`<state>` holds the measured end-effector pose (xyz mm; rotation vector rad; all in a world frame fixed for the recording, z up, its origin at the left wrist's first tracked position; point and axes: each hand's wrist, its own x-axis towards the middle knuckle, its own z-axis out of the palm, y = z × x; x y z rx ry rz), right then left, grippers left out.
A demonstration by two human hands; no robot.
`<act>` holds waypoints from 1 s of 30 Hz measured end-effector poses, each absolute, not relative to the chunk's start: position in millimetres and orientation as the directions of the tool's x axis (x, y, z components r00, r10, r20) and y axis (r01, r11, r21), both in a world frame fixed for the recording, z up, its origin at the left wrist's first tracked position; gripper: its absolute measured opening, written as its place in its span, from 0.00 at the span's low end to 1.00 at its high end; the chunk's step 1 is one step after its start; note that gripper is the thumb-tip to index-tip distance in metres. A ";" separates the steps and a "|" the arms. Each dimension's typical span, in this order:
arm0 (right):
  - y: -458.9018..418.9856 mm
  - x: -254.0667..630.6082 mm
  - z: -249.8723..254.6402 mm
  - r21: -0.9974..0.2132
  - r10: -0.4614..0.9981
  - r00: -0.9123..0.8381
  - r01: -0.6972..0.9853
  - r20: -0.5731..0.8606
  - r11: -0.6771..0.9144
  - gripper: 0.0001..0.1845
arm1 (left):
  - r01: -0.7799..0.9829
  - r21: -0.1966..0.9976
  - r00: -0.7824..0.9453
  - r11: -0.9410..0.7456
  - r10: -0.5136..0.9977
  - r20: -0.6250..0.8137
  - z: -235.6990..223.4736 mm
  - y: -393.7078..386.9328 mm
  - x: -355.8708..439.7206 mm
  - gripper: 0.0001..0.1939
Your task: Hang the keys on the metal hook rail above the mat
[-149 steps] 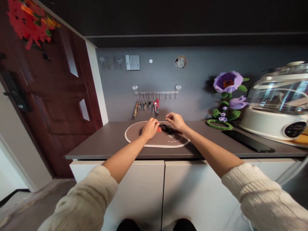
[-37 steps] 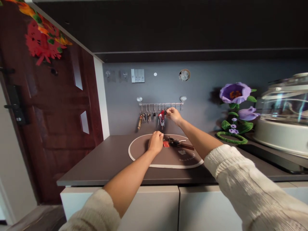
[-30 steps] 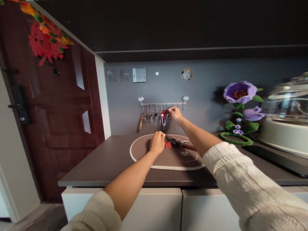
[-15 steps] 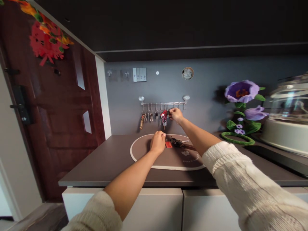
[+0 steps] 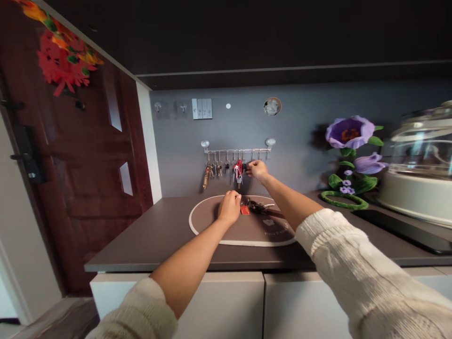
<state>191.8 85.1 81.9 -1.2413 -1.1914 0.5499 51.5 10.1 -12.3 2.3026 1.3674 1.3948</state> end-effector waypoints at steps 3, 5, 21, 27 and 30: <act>77.5 195.0 80.4 -0.918 0.864 0.335 0.263 0.375 0.296 0.06 | 0.638 0.487 0.190 -0.596 0.736 0.650 -12.1 9.4 51.2 0.10; 71.1 197.9 78.7 -0.916 0.875 0.304 0.264 0.377 0.303 0.06 | 0.639 0.475 0.206 -0.605 0.729 0.652 -12.6 9.6 50.9 0.10; -4.2 226.5 21.1 -0.806 0.918 -0.083 0.453 0.387 0.381 0.09 | 0.669 0.384 0.350 -0.636 0.726 0.592 -13.1 5.8 49.9 0.08; -9.7 235.2 8.3 -0.702 0.904 -0.217 0.572 0.368 0.424 0.12 | 0.671 0.387 0.360 -0.633 0.734 0.576 -12.4 4.6 48.4 0.07; -9.0 236.3 8.4 -0.635 0.899 -0.242 0.641 0.366 0.431 0.08 | 0.667 0.386 0.367 -0.637 0.733 0.573 -12.6 5.1 47.5 0.07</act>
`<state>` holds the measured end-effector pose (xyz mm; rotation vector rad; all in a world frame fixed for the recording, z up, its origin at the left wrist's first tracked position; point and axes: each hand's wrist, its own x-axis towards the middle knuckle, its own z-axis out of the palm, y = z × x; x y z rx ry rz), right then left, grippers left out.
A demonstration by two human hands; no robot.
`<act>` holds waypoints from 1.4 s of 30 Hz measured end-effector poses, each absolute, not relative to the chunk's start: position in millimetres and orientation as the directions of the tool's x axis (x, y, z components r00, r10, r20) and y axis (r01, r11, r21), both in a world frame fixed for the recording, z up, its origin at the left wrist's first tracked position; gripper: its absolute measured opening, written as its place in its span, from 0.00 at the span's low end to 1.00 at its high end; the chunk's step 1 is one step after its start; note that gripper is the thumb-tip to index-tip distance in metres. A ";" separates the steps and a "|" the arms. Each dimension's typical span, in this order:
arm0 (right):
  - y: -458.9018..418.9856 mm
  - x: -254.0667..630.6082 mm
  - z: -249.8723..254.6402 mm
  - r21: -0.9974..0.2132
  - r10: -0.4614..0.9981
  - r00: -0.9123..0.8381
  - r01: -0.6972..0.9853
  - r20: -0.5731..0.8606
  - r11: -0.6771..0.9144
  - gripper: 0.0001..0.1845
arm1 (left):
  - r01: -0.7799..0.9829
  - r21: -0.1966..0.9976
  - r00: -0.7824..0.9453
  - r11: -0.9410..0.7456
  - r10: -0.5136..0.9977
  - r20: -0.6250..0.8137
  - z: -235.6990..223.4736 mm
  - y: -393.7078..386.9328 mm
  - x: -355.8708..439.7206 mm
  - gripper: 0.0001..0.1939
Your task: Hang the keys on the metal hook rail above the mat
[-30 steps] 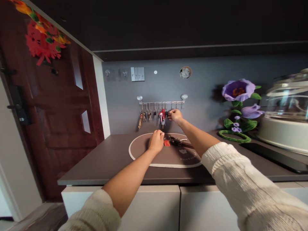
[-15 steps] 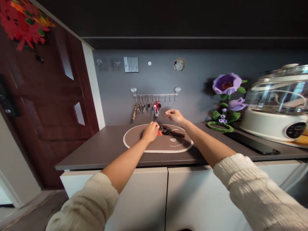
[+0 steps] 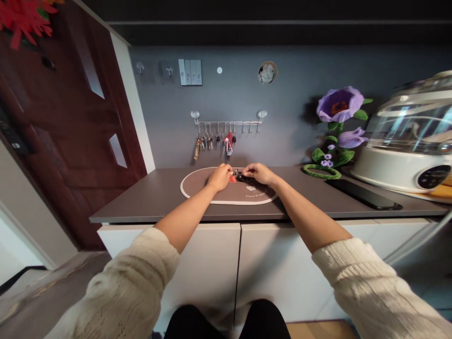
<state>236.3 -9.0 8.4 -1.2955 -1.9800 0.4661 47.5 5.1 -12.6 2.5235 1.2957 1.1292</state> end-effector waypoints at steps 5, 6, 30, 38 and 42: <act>-9.8 234.0 10.9 -0.471 0.880 -0.247 0.769 0.406 0.433 0.04 | 0.646 0.383 0.390 -0.660 0.717 0.577 -13.2 6.0 46.5 0.07; -9.9 233.3 11.0 -0.446 0.874 -0.255 0.780 0.413 0.439 0.04 | 0.643 0.380 0.396 -0.665 0.713 0.579 -13.3 6.2 46.4 0.07; -10.4 226.2 13.9 -0.464 0.830 -0.239 0.735 0.504 0.494 0.03 | 0.632 0.290 0.471 -0.718 0.654 0.592 -6.5 -7.2 48.5 0.10; -13.5 222.2 13.7 -0.635 0.855 -0.192 0.596 0.482 0.492 0.06 | 0.646 0.272 0.453 -0.713 0.645 0.615 -6.5 -8.7 49.8 0.10; -14.8 220.3 13.4 -0.691 0.864 -0.189 0.532 0.467 0.490 0.08 | 0.648 0.275 0.438 -0.710 0.643 0.628 -6.2 -8.6 50.4 0.09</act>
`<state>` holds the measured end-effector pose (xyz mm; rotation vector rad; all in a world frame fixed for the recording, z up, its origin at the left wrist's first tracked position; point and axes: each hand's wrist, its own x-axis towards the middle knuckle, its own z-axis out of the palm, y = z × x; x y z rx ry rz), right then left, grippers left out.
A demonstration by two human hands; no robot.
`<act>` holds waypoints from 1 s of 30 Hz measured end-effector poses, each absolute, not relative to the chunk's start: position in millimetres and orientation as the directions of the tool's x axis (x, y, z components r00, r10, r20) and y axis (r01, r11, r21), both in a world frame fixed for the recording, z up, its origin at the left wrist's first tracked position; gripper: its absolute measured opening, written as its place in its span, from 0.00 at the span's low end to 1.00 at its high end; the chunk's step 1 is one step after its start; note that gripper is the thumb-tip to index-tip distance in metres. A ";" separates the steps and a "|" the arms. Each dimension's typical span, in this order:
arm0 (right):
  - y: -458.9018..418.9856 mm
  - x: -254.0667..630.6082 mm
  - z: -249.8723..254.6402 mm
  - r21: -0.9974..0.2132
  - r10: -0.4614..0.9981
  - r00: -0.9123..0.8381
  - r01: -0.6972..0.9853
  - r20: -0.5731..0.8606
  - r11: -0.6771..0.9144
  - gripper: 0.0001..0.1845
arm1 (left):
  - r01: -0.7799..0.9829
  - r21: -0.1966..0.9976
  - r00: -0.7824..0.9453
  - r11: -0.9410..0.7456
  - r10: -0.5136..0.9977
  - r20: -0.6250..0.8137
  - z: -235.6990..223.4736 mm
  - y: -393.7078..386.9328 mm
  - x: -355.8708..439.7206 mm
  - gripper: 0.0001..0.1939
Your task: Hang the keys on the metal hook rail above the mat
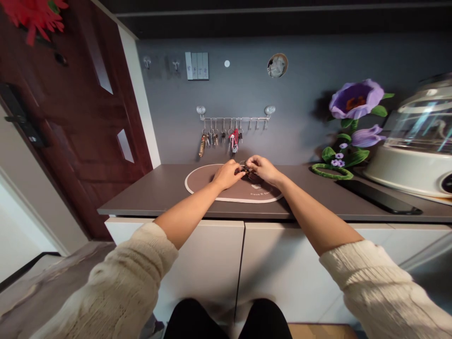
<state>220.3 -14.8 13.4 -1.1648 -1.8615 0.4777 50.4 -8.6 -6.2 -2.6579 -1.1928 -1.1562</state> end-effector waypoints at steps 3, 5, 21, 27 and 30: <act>-13.8 220.2 12.3 -0.727 0.857 -0.201 0.459 0.475 0.511 0.08 | 0.655 0.275 0.421 -0.704 0.642 0.640 -6.0 -9.1 50.7 0.09; -11.9 220.4 11.1 -0.741 0.848 -0.206 0.415 0.488 0.528 0.08 | 0.660 0.285 0.398 -0.695 0.646 0.652 -5.7 -9.6 51.0 0.09; -21.3 212.5 16.9 -0.909 0.890 -0.192 -0.019 0.413 0.417 0.13 | 0.669 0.244 0.301 -0.702 0.556 0.775 -4.8 -7.2 50.1 0.09; -23.8 214.1 20.1 -0.942 0.931 -0.181 -0.181 0.316 0.284 0.08 | 0.625 0.241 0.272 -0.742 0.497 0.824 -2.5 -3.2 48.2 0.11; -22.6 215.7 19.4 -0.959 0.950 -0.195 -0.196 0.243 0.205 0.05 | 0.595 0.272 0.253 -0.756 0.498 0.829 -2.1 -1.2 48.9 0.11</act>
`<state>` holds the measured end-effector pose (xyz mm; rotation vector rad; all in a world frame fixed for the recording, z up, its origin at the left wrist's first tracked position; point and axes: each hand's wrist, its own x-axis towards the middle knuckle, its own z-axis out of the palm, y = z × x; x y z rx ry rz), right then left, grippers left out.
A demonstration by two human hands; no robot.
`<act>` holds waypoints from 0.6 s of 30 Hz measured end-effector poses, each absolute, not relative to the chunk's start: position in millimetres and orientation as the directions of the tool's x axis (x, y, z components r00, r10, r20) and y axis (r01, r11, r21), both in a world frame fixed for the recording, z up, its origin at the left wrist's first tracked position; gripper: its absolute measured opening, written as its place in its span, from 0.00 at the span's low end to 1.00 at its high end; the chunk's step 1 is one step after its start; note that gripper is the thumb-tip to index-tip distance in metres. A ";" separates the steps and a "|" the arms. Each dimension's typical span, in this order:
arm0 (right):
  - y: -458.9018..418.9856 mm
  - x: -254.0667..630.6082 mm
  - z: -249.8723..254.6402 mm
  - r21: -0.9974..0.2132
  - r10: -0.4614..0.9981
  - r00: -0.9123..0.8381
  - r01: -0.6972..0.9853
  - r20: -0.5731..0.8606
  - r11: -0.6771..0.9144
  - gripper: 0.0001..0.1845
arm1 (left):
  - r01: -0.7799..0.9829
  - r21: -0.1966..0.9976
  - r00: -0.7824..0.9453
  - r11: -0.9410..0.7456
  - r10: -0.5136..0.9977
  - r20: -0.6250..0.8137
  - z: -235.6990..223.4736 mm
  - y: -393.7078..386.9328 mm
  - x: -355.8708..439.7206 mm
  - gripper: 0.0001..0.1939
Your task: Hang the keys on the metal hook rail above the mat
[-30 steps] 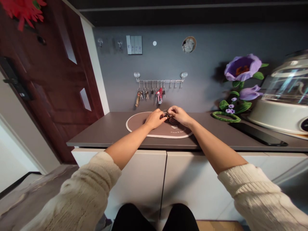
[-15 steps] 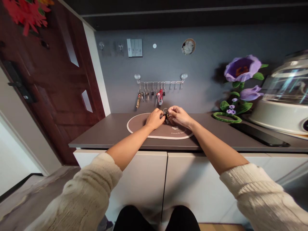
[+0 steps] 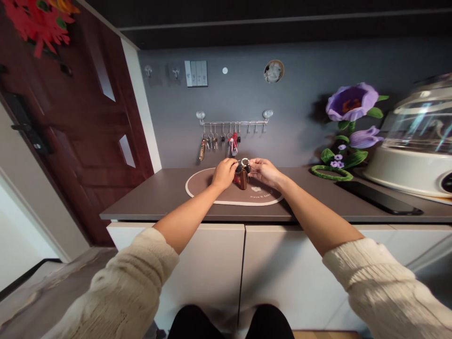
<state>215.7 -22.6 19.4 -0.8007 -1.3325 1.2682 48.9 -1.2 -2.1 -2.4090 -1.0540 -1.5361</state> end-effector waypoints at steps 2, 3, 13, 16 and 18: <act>-21.1 216.4 18.1 -0.969 0.960 -0.200 -0.190 0.198 0.160 0.04 | 0.577 0.305 0.235 -0.757 0.512 0.826 -2.1 -0.8 49.4 0.11; -20.2 216.6 17.3 -0.973 0.963 -0.203 -0.183 0.180 0.143 0.04 | 0.569 0.321 0.229 -0.757 0.521 0.823 -2.2 -0.8 49.6 0.11; -19.3 212.0 13.1 -0.978 0.956 -0.210 -0.081 0.205 0.191 0.05 | 0.516 0.414 0.182 -0.750 0.568 0.802 -4.0 -0.3 50.3 0.10; -22.6 209.0 16.2 -0.949 0.939 -0.159 -0.136 0.306 0.286 0.07 | 0.510 0.428 0.179 -0.746 0.579 0.795 -3.7 -0.6 50.6 0.10; -24.7 207.2 17.9 -0.935 0.925 -0.159 -0.147 0.345 0.323 0.08 | 0.508 0.431 0.178 -0.746 0.580 0.795 -3.6 -0.7 50.8 0.10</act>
